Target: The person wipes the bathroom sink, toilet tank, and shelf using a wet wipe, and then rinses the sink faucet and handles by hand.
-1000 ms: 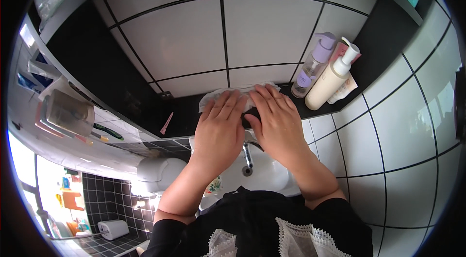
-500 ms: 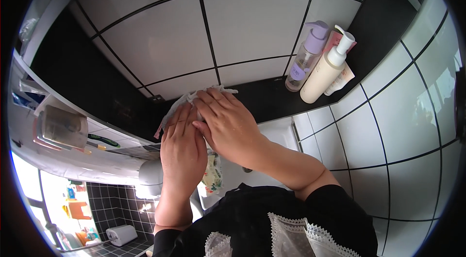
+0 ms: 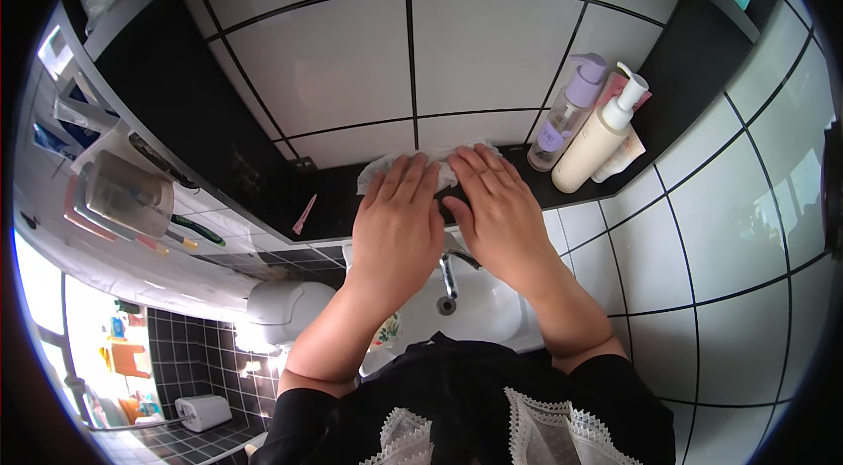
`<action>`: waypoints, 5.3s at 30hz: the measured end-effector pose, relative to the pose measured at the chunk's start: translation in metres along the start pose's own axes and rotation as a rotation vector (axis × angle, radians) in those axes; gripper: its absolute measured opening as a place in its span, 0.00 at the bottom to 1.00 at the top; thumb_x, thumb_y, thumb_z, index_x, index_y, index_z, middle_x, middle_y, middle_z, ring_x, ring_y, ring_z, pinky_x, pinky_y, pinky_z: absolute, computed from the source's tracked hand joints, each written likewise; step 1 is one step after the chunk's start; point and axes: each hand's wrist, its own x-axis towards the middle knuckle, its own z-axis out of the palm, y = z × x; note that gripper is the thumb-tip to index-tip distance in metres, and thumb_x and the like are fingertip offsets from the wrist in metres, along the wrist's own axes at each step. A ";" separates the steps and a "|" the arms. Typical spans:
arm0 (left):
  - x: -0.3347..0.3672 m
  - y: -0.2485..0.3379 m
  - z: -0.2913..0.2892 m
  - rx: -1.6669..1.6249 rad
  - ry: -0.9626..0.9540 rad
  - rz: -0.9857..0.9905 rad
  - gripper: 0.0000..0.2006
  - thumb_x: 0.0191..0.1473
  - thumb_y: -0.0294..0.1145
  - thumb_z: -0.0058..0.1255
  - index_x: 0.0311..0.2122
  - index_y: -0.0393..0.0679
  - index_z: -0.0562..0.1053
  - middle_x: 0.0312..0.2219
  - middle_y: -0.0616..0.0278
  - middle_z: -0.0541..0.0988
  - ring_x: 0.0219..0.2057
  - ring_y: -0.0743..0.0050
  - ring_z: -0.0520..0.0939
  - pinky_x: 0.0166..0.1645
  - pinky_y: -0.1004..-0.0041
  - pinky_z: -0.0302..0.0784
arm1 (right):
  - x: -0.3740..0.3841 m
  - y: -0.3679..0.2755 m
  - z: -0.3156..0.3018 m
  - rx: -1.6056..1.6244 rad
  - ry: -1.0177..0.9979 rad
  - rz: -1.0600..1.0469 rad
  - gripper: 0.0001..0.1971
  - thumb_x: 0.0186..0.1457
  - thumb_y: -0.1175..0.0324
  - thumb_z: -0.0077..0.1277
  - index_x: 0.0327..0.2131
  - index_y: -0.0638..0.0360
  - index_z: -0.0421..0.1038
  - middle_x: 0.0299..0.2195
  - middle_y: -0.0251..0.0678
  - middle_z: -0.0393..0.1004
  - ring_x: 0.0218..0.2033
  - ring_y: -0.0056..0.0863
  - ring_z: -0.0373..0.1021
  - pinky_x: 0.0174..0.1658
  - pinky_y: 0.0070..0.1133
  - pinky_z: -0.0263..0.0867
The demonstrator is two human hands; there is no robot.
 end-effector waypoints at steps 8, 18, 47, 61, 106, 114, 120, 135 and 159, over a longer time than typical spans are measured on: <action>-0.018 -0.016 -0.018 -0.009 -0.025 -0.015 0.19 0.53 0.24 0.46 0.52 0.35 0.72 0.53 0.48 0.75 0.57 0.51 0.73 0.61 0.55 0.65 | 0.016 -0.025 0.015 0.140 -0.023 -0.088 0.23 0.59 0.59 0.50 0.50 0.71 0.67 0.51 0.49 0.71 0.57 0.43 0.65 0.62 0.33 0.58; -0.026 -0.027 -0.030 0.011 -0.042 -0.106 0.21 0.53 0.24 0.43 0.54 0.36 0.70 0.55 0.47 0.73 0.59 0.46 0.70 0.62 0.51 0.62 | 0.028 -0.043 0.032 0.145 -0.006 -0.117 0.24 0.61 0.55 0.48 0.50 0.67 0.69 0.50 0.45 0.73 0.55 0.37 0.67 0.64 0.34 0.54; -0.022 -0.033 -0.028 0.117 -0.001 -0.110 0.21 0.52 0.23 0.44 0.53 0.36 0.71 0.54 0.47 0.74 0.57 0.45 0.73 0.61 0.54 0.66 | 0.025 -0.043 0.032 0.088 -0.036 -0.106 0.24 0.60 0.57 0.49 0.52 0.65 0.67 0.53 0.42 0.71 0.58 0.36 0.64 0.65 0.34 0.52; 0.013 0.013 0.018 -0.009 0.021 0.056 0.22 0.52 0.25 0.45 0.54 0.37 0.72 0.53 0.50 0.75 0.55 0.49 0.74 0.61 0.55 0.66 | -0.004 0.006 -0.004 -0.001 -0.049 0.062 0.24 0.59 0.61 0.51 0.55 0.66 0.65 0.53 0.45 0.71 0.58 0.40 0.66 0.64 0.35 0.55; -0.012 0.011 -0.014 -0.122 -0.097 0.036 0.19 0.54 0.24 0.48 0.52 0.41 0.74 0.52 0.52 0.75 0.55 0.51 0.74 0.57 0.59 0.70 | -0.021 0.003 -0.038 -0.084 -0.132 0.043 0.20 0.53 0.60 0.58 0.46 0.60 0.69 0.49 0.42 0.72 0.53 0.39 0.68 0.55 0.31 0.58; -0.029 0.008 -0.031 -0.133 -0.137 0.035 0.19 0.55 0.26 0.51 0.54 0.42 0.73 0.53 0.54 0.74 0.55 0.53 0.74 0.58 0.60 0.69 | -0.016 -0.014 -0.035 -0.094 -0.175 0.024 0.27 0.53 0.55 0.57 0.51 0.63 0.67 0.53 0.47 0.69 0.55 0.44 0.64 0.57 0.33 0.57; -0.032 -0.007 -0.025 -0.005 -0.013 -0.009 0.18 0.57 0.29 0.50 0.54 0.41 0.72 0.54 0.54 0.74 0.57 0.53 0.73 0.59 0.59 0.68 | 0.004 -0.023 0.005 -0.075 -0.081 -0.022 0.28 0.55 0.53 0.56 0.52 0.64 0.67 0.53 0.50 0.67 0.56 0.47 0.63 0.60 0.35 0.55; -0.077 -0.008 -0.046 0.087 0.025 -0.048 0.17 0.55 0.26 0.51 0.52 0.41 0.74 0.53 0.52 0.75 0.56 0.51 0.73 0.59 0.57 0.69 | -0.015 -0.047 0.005 0.073 -0.014 -0.159 0.21 0.49 0.70 0.58 0.50 0.51 0.74 0.50 0.44 0.73 0.54 0.42 0.69 0.55 0.34 0.62; -0.037 0.018 -0.007 -0.096 0.003 0.177 0.17 0.59 0.29 0.48 0.54 0.44 0.73 0.53 0.51 0.75 0.56 0.48 0.73 0.60 0.55 0.67 | -0.046 -0.011 -0.021 -0.107 0.073 0.063 0.16 0.57 0.68 0.52 0.49 0.56 0.72 0.52 0.47 0.70 0.55 0.46 0.65 0.57 0.36 0.61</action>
